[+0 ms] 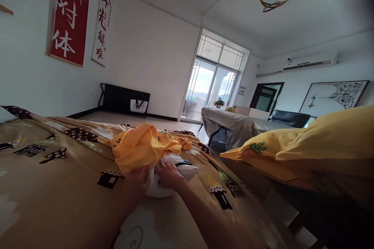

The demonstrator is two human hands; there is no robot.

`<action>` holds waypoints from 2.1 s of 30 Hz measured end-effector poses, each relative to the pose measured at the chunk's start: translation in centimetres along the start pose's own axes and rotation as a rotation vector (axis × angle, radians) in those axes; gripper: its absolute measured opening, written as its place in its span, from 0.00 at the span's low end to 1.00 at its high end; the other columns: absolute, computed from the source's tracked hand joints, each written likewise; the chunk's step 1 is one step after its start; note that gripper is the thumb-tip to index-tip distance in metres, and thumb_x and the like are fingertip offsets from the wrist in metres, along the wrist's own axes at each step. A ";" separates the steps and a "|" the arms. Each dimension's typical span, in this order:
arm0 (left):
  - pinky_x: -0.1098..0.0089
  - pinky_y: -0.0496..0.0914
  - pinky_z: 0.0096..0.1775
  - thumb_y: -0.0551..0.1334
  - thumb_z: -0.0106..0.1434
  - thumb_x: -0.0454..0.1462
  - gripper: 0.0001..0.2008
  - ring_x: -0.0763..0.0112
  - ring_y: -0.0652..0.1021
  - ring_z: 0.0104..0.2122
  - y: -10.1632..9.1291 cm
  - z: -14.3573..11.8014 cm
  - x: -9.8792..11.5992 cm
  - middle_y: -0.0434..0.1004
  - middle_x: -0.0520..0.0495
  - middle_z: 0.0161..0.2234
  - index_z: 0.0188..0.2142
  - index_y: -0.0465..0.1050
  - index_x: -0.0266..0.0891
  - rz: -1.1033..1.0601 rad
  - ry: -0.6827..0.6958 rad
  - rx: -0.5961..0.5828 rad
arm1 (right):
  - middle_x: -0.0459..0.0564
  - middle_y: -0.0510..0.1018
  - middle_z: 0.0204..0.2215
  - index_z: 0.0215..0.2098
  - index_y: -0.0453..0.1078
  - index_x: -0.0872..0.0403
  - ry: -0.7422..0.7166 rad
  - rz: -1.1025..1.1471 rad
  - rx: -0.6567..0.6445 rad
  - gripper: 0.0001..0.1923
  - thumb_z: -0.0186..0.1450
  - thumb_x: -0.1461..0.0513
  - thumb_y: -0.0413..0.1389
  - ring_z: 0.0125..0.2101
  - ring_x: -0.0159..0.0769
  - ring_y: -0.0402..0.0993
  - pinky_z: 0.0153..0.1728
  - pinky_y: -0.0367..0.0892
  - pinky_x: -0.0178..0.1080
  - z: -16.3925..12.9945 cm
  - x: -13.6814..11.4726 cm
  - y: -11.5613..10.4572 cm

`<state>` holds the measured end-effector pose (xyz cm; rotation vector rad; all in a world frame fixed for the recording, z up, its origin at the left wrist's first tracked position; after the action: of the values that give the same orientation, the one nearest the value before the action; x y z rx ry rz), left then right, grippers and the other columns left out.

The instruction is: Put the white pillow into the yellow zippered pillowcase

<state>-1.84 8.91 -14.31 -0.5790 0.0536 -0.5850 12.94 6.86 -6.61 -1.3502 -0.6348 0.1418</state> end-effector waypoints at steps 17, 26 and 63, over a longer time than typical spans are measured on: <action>0.66 0.66 0.37 0.52 0.63 0.35 0.08 0.67 0.79 0.31 -0.2 -0.1 0.0 0.79 0.48 0.31 0.35 0.70 0.40 0.006 -0.017 0.002 | 0.58 0.70 0.49 0.47 0.68 0.52 -0.008 0.011 0.023 0.20 0.55 0.59 0.56 0.39 0.46 0.76 0.35 0.72 0.47 0.0 0.2 0.2; 0.67 0.66 0.35 0.52 0.63 0.37 0.09 0.67 0.79 0.31 -0.1 -0.1 -0.5 0.80 0.48 0.30 0.36 0.70 0.41 -0.011 -0.005 -0.003 | 0.58 0.71 0.49 0.47 0.68 0.52 0.007 0.017 0.010 0.20 0.55 0.59 0.57 0.41 0.46 0.75 0.37 0.72 0.47 -0.2 0.0 0.0; 0.62 0.64 0.36 0.53 0.59 0.29 0.10 0.62 0.76 0.26 -1.5 1.2 1.4 0.75 0.46 0.22 0.26 0.70 0.38 0.106 0.233 -0.177 | 0.59 0.76 0.44 0.49 0.69 0.56 -0.005 0.107 -0.066 0.21 0.56 0.63 0.53 0.40 0.49 0.76 0.37 0.70 0.45 2.6 1.1 1.6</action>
<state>-1.14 7.75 -12.31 -0.6733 0.3573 -0.5458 12.99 9.97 -7.53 -1.4487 -0.5763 0.2123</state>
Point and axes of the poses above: each hand's wrist, its own z-axis towards the middle knuckle, its own y-axis out of the palm, x = y × z, the point moved 2 cm from there along z, towards the middle knuckle
